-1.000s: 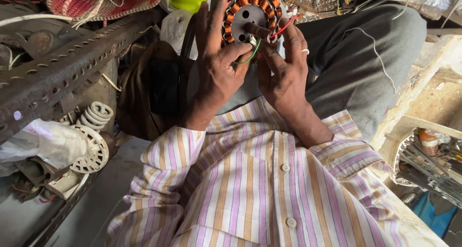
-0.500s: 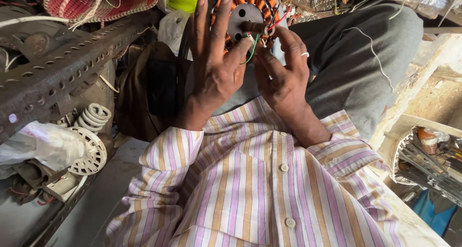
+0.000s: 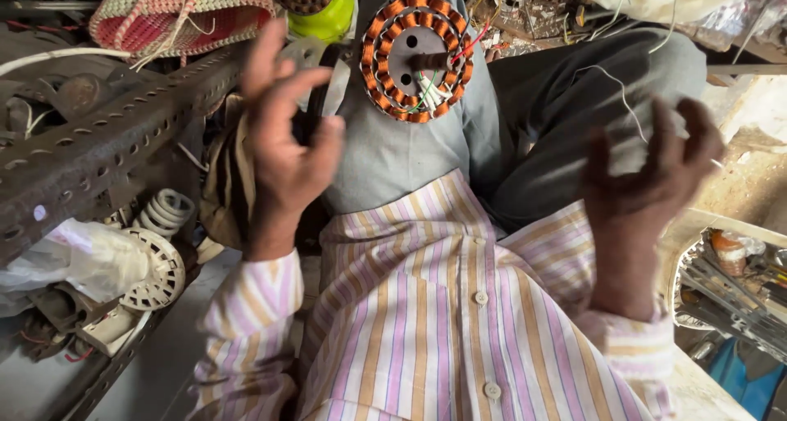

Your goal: The person sits on the ground with a fan motor stator on their lap and connects and twists the red and green coil wires together around the winding. They use scissors to trim the wire ends, then fit the rotor shaft into the stator and continue securing the wire connections.

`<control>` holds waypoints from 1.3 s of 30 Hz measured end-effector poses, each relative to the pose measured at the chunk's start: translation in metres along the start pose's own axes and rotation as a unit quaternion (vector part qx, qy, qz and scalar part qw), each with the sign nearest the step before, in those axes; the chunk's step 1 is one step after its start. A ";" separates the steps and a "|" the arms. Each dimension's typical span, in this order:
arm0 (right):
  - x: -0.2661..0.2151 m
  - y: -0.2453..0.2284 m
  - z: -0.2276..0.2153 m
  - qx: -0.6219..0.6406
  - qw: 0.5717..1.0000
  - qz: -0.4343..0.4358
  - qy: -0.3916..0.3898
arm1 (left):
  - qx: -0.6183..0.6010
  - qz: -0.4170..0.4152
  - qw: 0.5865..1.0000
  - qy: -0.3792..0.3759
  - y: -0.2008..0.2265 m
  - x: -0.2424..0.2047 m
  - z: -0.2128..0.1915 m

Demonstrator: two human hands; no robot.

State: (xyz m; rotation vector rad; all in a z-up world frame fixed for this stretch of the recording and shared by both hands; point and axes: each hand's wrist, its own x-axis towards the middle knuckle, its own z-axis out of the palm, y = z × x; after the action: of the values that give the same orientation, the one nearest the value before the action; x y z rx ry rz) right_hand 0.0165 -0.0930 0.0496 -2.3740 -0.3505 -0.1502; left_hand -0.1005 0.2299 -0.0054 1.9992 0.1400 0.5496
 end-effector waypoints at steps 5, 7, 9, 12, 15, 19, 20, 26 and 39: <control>-0.022 0.047 -0.020 -0.323 0.932 -0.164 0.022 | 0.045 -0.028 0.992 0.111 0.037 -0.005 -0.004; -0.041 0.061 -0.016 -0.202 0.976 -0.081 -0.022 | -0.050 -0.073 0.996 0.009 0.062 -0.020 0.021; -0.054 0.043 -0.006 -0.073 0.995 0.003 -0.068 | -0.141 -0.114 0.979 -0.094 0.076 -0.037 0.058; -0.064 -0.023 0.010 0.113 0.977 -0.071 -0.163 | -0.548 -0.392 0.723 -0.153 0.078 -0.050 0.103; -0.067 -0.058 0.020 0.184 0.952 -0.115 -0.215 | -0.575 -0.419 0.702 -0.037 0.075 -0.038 0.080; -0.068 -0.059 0.031 0.158 0.921 -0.126 -0.333 | -0.546 -0.390 0.737 -0.079 0.062 -0.026 0.031; -0.067 -0.057 0.034 0.181 0.911 -0.110 -0.354 | -0.454 -0.344 0.815 -0.105 0.064 -0.016 0.020; -0.038 -0.065 0.047 0.244 0.919 -0.048 -0.305 | -0.333 -0.222 0.873 -0.278 0.062 -0.008 0.006; -0.043 -0.025 0.088 0.479 0.790 0.185 -0.336 | -0.032 -0.037 0.984 -0.169 0.054 -0.018 0.026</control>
State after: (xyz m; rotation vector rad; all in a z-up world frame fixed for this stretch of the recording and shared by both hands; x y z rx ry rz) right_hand -0.0314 -0.0252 -0.0078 -1.3407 -0.1908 0.8830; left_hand -0.1123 0.1766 0.0258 1.9856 -0.0122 0.1597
